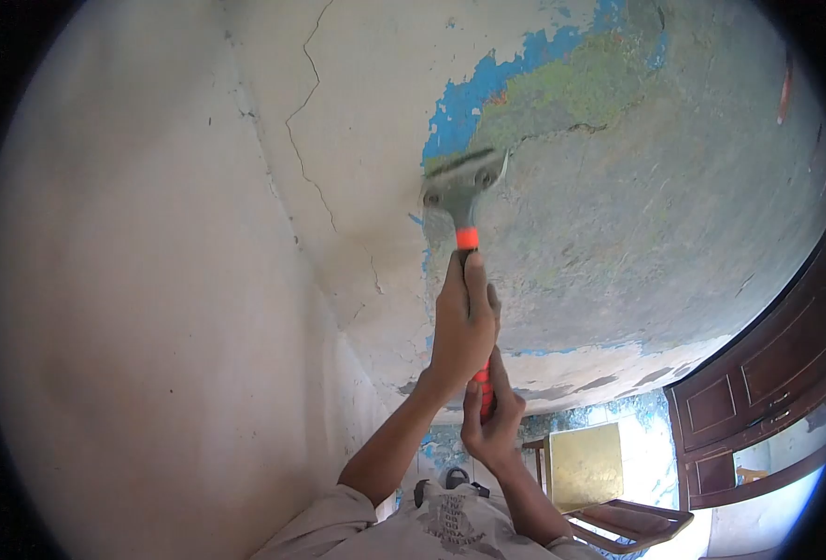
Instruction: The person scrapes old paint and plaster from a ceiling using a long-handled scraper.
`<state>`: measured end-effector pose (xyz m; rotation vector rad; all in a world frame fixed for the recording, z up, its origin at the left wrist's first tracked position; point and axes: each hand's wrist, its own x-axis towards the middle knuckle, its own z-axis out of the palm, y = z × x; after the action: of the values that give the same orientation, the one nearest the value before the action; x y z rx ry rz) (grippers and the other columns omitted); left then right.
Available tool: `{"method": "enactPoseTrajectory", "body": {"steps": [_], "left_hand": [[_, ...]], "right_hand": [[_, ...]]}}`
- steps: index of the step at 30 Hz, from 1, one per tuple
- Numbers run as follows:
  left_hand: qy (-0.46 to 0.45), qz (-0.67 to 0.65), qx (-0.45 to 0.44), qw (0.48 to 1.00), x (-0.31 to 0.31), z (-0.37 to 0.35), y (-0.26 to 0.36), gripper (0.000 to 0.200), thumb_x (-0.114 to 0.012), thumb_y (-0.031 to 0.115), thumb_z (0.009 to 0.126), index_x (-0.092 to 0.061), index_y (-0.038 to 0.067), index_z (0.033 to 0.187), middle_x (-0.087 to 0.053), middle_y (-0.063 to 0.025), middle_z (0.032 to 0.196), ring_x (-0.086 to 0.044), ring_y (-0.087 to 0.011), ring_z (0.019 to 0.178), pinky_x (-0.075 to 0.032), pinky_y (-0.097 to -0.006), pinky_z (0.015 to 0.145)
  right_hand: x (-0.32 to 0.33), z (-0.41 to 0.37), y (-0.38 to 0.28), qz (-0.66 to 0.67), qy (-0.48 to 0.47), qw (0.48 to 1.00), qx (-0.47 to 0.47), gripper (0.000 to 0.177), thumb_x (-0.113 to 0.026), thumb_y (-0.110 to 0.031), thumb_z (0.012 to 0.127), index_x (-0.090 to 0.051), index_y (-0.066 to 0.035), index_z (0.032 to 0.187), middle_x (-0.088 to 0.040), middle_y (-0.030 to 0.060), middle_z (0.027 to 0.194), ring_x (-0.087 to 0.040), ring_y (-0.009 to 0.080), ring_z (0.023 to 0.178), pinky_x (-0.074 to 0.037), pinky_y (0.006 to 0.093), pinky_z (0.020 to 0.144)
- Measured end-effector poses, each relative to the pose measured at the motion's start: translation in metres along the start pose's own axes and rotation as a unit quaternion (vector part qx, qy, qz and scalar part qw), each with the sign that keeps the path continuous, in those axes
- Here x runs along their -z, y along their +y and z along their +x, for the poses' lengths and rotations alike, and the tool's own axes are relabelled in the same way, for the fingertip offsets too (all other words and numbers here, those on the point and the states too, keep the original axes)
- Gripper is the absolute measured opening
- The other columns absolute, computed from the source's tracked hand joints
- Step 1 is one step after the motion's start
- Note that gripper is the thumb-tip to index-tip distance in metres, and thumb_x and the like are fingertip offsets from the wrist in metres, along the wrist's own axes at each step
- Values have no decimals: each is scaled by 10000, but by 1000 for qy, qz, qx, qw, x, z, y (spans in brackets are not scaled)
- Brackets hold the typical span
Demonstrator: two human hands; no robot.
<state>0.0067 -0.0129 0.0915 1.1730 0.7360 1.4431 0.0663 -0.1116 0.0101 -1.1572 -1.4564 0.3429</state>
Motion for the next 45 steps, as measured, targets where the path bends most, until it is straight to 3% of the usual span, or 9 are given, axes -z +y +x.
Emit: {"method": "enactPoseTrajectory", "body": {"steps": [2,8,11,14,20,32,38,45], "left_hand": [[-13,-30,16,999,-7,4,29,327,-385,430,1100,-381,142,946,-323,64,604,-282,-25,415,-231,-223,359],[2,16,-3,1000,3,-1,-4,324,-383,425,1100,-378,141,943,-321,65,602,-276,-22,415,-221,-221,360],[-12,2,-5,1000,-1,3,17,321,-373,422,1103,-382,141,947,-318,65,599,-279,-21,418,-224,-220,362],[-27,2,1,1000,-4,8,33,310,-369,410,1106,-381,145,947,-311,65,593,-275,-21,419,-222,-221,363],[-6,-2,-13,1000,-6,3,23,346,-371,442,1100,-363,147,919,-298,66,582,-261,-26,412,-210,-223,362],[-32,-37,22,999,-5,6,34,356,-374,462,1096,-361,158,911,-307,63,590,-285,-30,420,-217,-221,359],[-28,-20,26,999,0,2,31,346,-379,443,1097,-366,150,914,-313,60,586,-289,-34,414,-225,-229,351],[-39,-11,11,999,-2,4,34,328,-399,423,1096,-373,138,935,-320,56,596,-290,-37,412,-230,-234,346]], "right_hand": [[8,15,-19,8,-24,999,-28,563,-565,-48,948,-412,106,1468,-692,220,775,-683,203,587,-518,323,557],[-4,1,0,1,15,999,49,553,-552,-44,959,-404,109,1470,-701,228,821,-694,209,605,-515,314,563],[-2,8,-12,31,0,999,-8,553,-553,-43,962,-402,108,1473,-709,226,844,-698,201,619,-515,313,562],[3,19,-25,22,-9,1000,-7,553,-552,-39,962,-399,114,1471,-714,225,858,-703,197,631,-519,310,566],[0,14,-15,13,3,1000,22,551,-548,-39,964,-391,129,1465,-702,240,832,-703,227,611,-506,318,546],[6,16,-28,20,-15,1000,-9,566,-544,-30,955,-381,136,1470,-705,235,829,-682,207,587,-501,322,533],[0,11,-23,15,6,999,35,562,-527,-28,959,-372,143,1472,-706,228,831,-677,179,598,-494,305,530],[3,11,-37,58,-3,998,-29,560,-517,-44,973,-363,146,1476,-694,206,794,-636,140,591,-479,285,533]]}}
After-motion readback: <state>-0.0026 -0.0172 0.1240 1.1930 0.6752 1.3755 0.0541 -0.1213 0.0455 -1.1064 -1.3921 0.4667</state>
